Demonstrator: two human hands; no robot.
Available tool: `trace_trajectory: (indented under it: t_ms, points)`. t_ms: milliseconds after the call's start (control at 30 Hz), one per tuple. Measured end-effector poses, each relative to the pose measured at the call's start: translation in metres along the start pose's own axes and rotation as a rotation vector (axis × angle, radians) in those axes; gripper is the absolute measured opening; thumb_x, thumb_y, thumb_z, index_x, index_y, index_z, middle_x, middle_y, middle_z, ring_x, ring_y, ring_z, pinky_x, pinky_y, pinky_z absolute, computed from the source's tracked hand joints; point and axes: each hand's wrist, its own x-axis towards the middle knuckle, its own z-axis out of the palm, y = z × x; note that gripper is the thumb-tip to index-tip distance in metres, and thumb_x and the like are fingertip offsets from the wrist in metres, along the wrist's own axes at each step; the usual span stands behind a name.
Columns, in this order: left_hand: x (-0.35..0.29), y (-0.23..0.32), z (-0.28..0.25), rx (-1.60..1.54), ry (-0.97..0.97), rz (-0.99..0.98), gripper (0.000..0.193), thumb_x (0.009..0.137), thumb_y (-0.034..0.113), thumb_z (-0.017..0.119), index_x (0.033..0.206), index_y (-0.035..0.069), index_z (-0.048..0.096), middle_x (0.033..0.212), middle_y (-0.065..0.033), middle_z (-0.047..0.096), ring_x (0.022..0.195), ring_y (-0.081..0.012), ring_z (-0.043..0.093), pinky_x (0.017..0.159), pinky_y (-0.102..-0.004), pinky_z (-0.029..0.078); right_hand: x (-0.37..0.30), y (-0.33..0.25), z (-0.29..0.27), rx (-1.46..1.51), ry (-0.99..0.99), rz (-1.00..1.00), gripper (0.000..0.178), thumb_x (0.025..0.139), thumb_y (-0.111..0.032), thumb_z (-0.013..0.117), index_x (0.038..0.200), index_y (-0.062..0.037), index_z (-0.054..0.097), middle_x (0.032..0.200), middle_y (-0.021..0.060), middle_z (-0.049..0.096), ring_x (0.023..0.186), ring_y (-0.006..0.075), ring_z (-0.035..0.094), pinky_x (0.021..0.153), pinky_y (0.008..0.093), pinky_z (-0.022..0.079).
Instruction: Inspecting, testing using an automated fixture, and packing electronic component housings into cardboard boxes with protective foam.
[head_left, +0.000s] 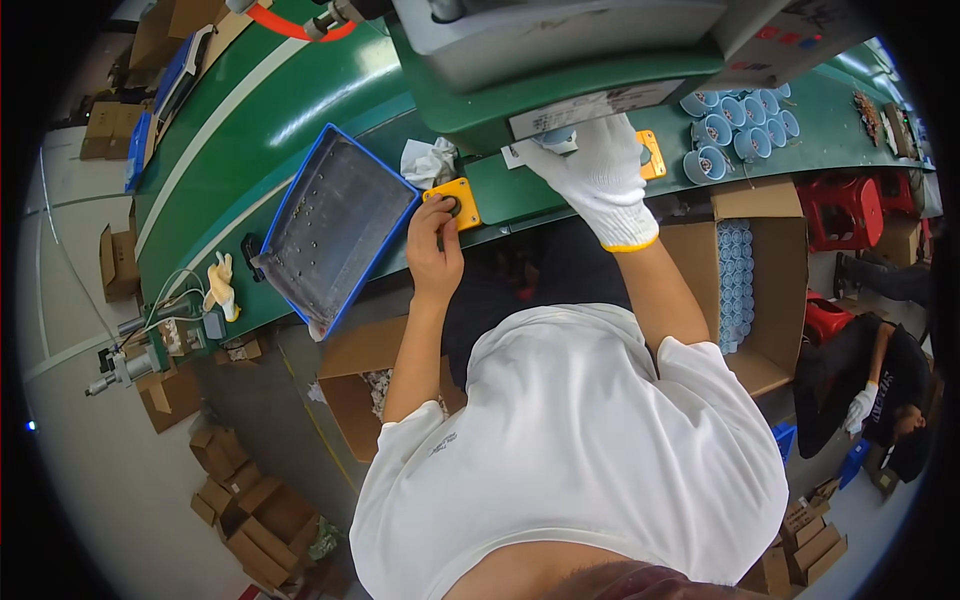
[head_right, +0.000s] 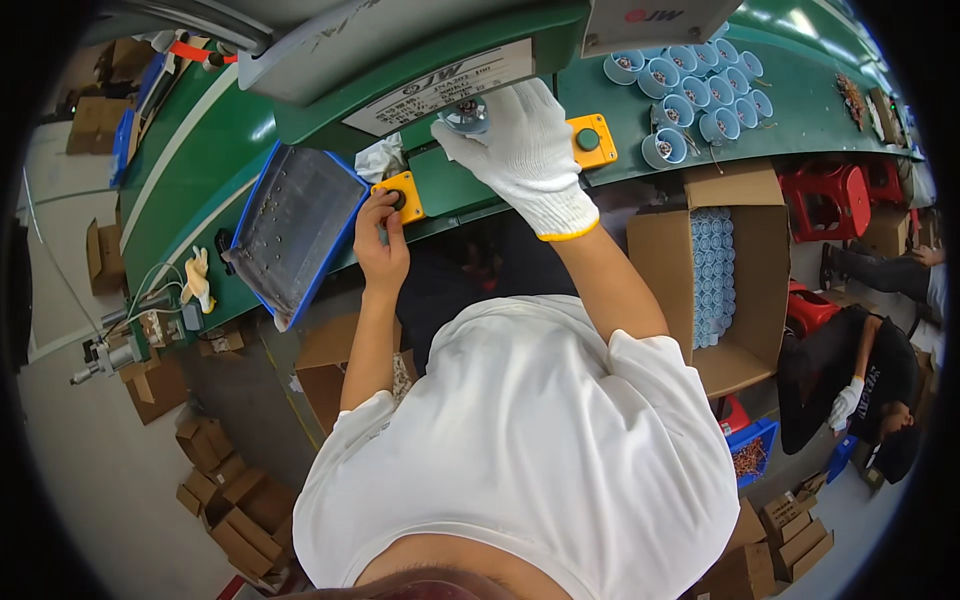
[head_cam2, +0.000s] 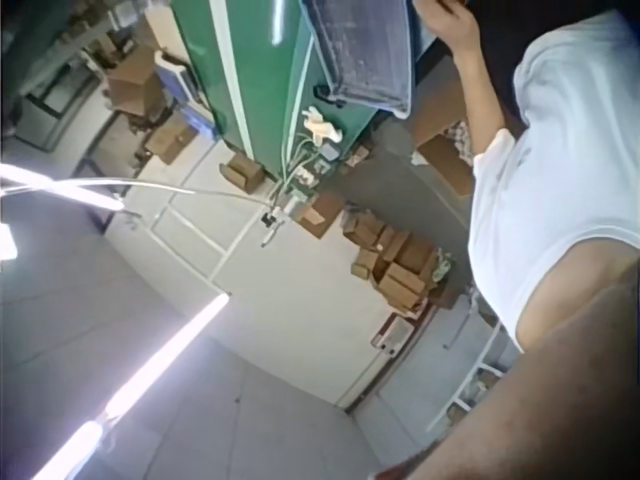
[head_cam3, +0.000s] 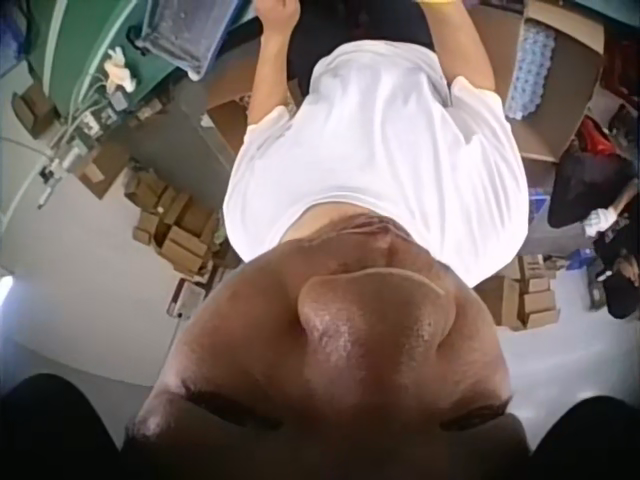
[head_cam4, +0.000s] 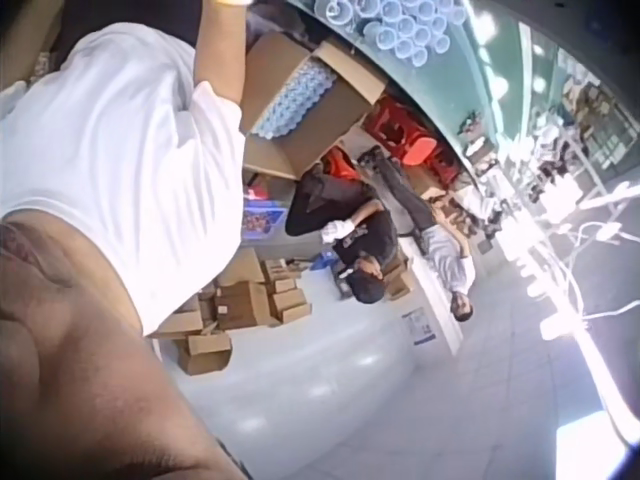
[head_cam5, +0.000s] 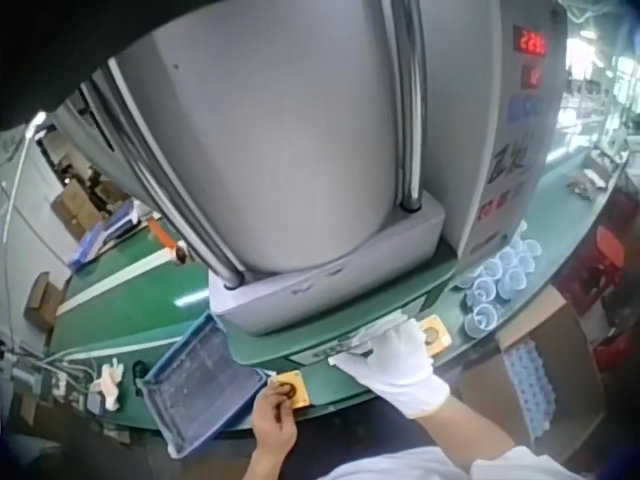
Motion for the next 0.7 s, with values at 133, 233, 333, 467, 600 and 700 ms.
trace_trajectory:
  t_ms: [133, 233, 333, 467, 600, 700]
  points:
    - [-0.001, -0.002, -0.001, 0.024, 0.013, -0.009, 0.005, 0.094, -0.003, 0.066, 0.099, -0.002, 0.063, 0.114, -0.0178, 0.073, 0.117, -0.0397, 0.068, 0.103, -0.047, 0.052, 0.016, -0.006, 0.002, -0.023, -0.155, 0.088, 0.042, 0.075, -0.042, 0.085, 0.099, -0.0084, 0.076, 0.096, 0.0072, 0.074, 0.088, 0.0294, 0.071, 0.079, 0.0402, 0.058]
    - [0.006, -0.002, 0.002, 0.037, 0.009, 0.042, 0.009, 0.093, -0.004, 0.066, 0.101, -0.002, 0.065, 0.113, -0.0181, 0.073, 0.115, -0.0399, 0.068, 0.102, -0.0473, 0.053, 0.026, -0.011, -0.003, -0.143, -0.199, 0.16, 0.041, 0.075, -0.045, 0.084, 0.096, -0.0103, 0.077, 0.087, 0.0071, 0.076, 0.079, 0.0286, 0.073, 0.072, 0.0399, 0.059]
    - [0.012, 0.001, 0.007, 0.1, -0.063, 0.123, 0.015, 0.099, 0.001, 0.062, 0.113, -0.003, 0.066, 0.117, -0.0206, 0.071, 0.116, -0.0375, 0.067, 0.099, -0.0438, 0.053, 0.018, 0.001, -0.015, -0.092, -0.191, 0.091, 0.029, 0.072, -0.038, 0.08, 0.078, -0.0101, 0.076, 0.074, 0.0095, 0.072, 0.069, 0.0302, 0.071, 0.064, 0.0412, 0.057]
    - [-0.033, -0.032, 0.0, -0.041, 0.022, -0.171, 0.023, 0.105, 0.01, 0.06, 0.119, -0.006, 0.067, 0.119, -0.0215, 0.07, 0.12, -0.041, 0.063, 0.107, -0.0483, 0.048, 0.0, 0.007, -0.017, -0.047, -0.003, -0.159, 0.035, 0.073, -0.033, 0.075, 0.093, -0.0049, 0.07, 0.095, 0.014, 0.07, 0.088, 0.0341, 0.067, 0.077, 0.045, 0.053]
    - [-0.013, -0.012, -0.004, 0.016, -0.057, 0.059, 0.018, 0.104, 0.002, 0.056, 0.118, -0.008, 0.064, 0.123, -0.0218, 0.067, 0.124, -0.0411, 0.061, 0.111, -0.0486, 0.045, -0.018, 0.033, -0.06, 0.049, 0.121, -0.085, 0.036, 0.079, -0.025, 0.078, 0.107, -0.0031, 0.071, 0.107, 0.0126, 0.071, 0.1, 0.0346, 0.067, 0.086, 0.0441, 0.054]
    - [-0.006, -0.015, -0.001, 0.021, -0.081, 0.078, 0.014, 0.103, 0.001, 0.056, 0.113, -0.007, 0.063, 0.119, -0.0213, 0.067, 0.123, -0.0406, 0.061, 0.11, -0.0498, 0.045, -0.045, 0.069, -0.076, -0.111, 0.096, -0.073, 0.023, 0.081, -0.021, 0.076, 0.098, -0.0063, 0.072, 0.1, 0.0099, 0.071, 0.091, 0.031, 0.068, 0.081, 0.0422, 0.055]
